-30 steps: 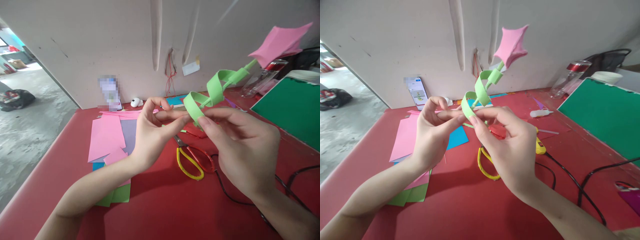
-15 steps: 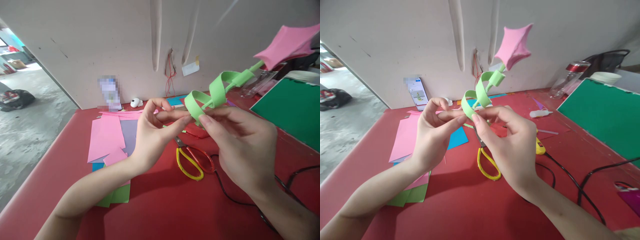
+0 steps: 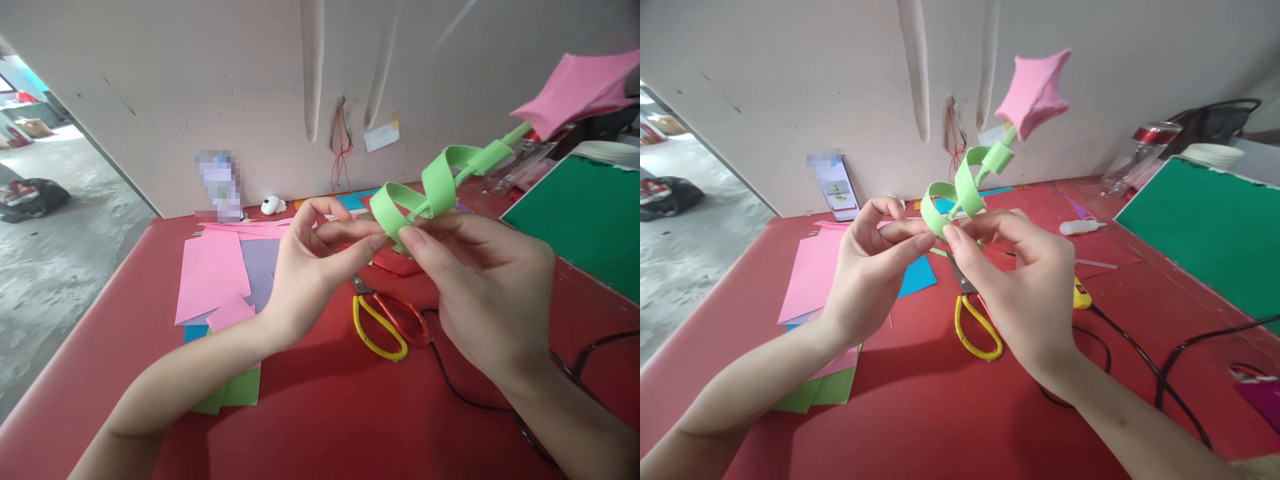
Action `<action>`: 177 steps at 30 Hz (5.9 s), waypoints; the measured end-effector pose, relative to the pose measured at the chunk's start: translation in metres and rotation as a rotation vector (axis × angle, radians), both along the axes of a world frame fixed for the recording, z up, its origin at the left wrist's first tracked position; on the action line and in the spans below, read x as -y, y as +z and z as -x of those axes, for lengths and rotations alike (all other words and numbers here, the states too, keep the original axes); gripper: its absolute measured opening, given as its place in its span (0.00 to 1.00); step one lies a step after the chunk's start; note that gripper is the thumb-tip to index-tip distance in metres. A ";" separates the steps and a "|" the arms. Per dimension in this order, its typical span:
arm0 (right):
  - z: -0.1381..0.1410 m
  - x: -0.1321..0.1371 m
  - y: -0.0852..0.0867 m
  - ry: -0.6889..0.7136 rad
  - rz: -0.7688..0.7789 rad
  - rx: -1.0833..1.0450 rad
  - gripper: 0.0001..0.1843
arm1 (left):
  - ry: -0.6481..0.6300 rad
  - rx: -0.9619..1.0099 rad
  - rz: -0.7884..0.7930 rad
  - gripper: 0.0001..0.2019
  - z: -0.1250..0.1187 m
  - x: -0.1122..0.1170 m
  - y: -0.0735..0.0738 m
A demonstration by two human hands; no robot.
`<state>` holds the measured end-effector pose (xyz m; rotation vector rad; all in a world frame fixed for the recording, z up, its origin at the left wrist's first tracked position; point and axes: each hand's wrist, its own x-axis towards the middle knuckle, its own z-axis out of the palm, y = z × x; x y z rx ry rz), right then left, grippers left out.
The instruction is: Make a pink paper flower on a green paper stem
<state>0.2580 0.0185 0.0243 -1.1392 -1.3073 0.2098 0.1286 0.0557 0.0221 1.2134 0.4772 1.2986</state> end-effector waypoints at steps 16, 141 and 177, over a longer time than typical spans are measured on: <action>0.000 -0.003 -0.004 0.070 0.092 -0.073 0.03 | 0.040 0.009 -0.048 0.19 -0.002 -0.006 -0.004; -0.022 -0.023 0.019 0.273 0.246 -0.902 0.20 | -0.360 0.068 -0.265 0.24 0.007 -0.043 -0.017; -0.020 -0.023 0.012 0.391 0.318 -0.903 0.14 | 0.038 -0.171 -0.619 0.18 0.012 -0.039 -0.009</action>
